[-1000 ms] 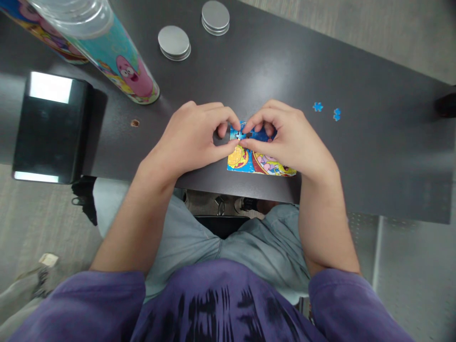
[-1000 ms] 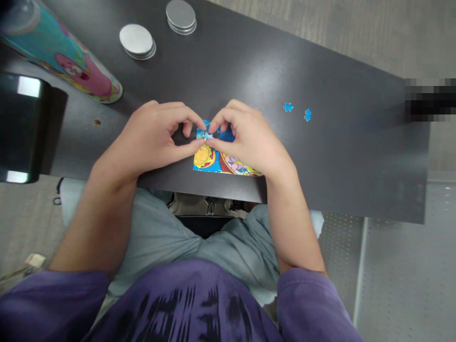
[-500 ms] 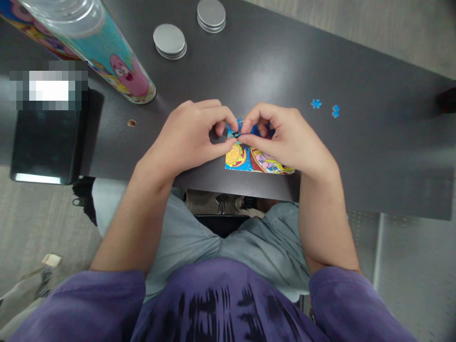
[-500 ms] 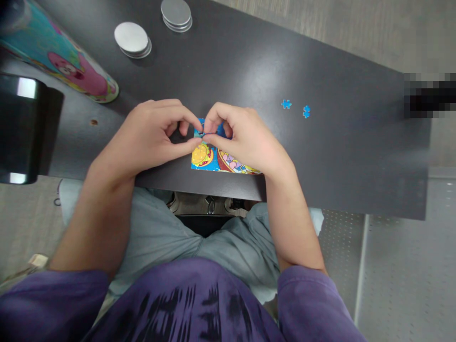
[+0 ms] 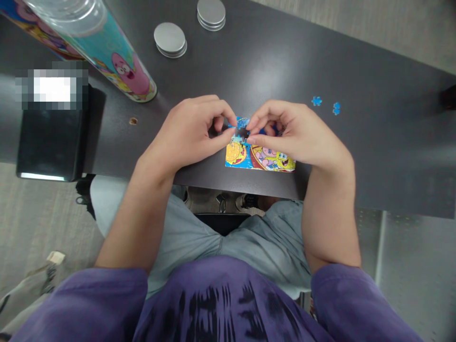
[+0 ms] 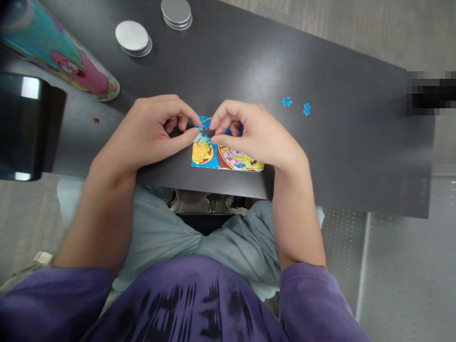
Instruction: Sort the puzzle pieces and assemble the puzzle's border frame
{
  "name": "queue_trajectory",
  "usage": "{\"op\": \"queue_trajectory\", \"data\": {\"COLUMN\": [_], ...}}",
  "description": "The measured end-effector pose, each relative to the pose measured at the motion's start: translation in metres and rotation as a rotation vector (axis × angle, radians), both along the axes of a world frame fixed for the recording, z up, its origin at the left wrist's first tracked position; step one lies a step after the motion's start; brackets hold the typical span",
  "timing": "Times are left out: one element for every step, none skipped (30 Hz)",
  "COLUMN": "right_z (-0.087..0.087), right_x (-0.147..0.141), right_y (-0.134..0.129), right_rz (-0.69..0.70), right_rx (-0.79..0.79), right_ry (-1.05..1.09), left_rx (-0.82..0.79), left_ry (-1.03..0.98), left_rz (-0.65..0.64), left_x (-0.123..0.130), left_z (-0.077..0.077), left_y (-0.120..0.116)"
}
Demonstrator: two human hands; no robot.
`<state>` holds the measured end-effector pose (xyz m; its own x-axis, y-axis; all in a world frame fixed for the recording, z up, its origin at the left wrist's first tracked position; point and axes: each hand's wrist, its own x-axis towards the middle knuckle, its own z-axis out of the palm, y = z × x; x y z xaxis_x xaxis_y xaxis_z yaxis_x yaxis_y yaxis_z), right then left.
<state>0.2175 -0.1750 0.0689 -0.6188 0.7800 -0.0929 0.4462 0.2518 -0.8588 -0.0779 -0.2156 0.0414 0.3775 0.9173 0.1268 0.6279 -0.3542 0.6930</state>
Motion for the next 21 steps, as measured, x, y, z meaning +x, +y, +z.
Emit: {"op": "queue_trajectory", "data": {"right_z": [0.000,0.001,0.001,0.000,-0.001,-0.002,-0.003,-0.004,-0.006,-0.007,-0.009,-0.010,-0.011,-0.012,-0.013,-0.014,-0.014,-0.014,-0.013,-0.012,-0.012], "right_x": [-0.001,-0.002,-0.003,-0.004,-0.005,-0.006,-0.007,-0.007,-0.008,-0.008,-0.008,-0.008,-0.008,-0.007,-0.007,-0.006,-0.005,-0.004,-0.003,-0.003,-0.002], "right_y": [0.000,0.000,0.000,0.000,0.000,0.001,0.001,0.001,0.001,0.002,0.002,0.003,0.004,0.005,0.005,0.006,0.006,0.006,0.006,0.007,0.007], "right_rz": [0.001,0.006,0.014,0.021,0.026,0.032,0.034,0.034,0.032,0.027,0.022,0.020,0.021,0.024,0.025,0.021,0.016,0.006,-0.006,-0.014,-0.019], "right_rx": [0.000,0.001,0.003,0.006,0.016,0.027,0.042,0.059,0.080,0.111,0.146,0.178,0.208,0.232,0.247,0.252,0.251,0.251,0.251,0.247,0.240], "right_ry": [-0.003,-0.004,-0.007,-0.007,0.000,0.007,0.009,0.003,-0.009,-0.020,-0.031,-0.039,-0.036,-0.022,-0.006,0.005,0.011,0.018,0.025,0.026,0.020], "left_rx": [0.000,0.000,0.000,-0.001,0.000,0.000,0.000,0.003,0.005,0.008,0.009,0.009,0.007,0.005,0.006,0.009,0.012,0.016,0.019,0.022,0.022], "left_ry": [0.003,0.006,0.009,0.010,0.009,0.008,0.006,0.003,0.003,0.006,0.010,0.015,0.020,0.025,0.027,0.027,0.027,0.028,0.028,0.026,0.023], "left_rz": [-0.001,-0.002,-0.006,-0.008,-0.008,-0.006,-0.003,-0.001,0.000,-0.002,-0.005,-0.010,-0.013,-0.014,-0.013,-0.011,-0.010,-0.008,-0.005,-0.002,0.002], "left_x": [0.000,0.000,0.000,0.000,0.000,0.000,0.000,0.000,0.000,0.000,0.000,0.000,0.000,0.000,0.000,0.000,0.000,0.000,0.000,0.000,0.000], "left_z": [0.000,0.000,0.000,0.000,0.001,0.001,0.001,0.001,0.001,0.001,0.001,0.001,0.001,0.001,0.001,0.001,0.001,0.001,0.001,0.001,0.001], "left_y": [0.000,0.000,0.000,0.000,0.000,0.000,0.000,0.000,0.000,0.000,0.000,0.001,0.001,0.001,0.001,0.001,0.001,0.001,0.001,0.001,0.001]}}
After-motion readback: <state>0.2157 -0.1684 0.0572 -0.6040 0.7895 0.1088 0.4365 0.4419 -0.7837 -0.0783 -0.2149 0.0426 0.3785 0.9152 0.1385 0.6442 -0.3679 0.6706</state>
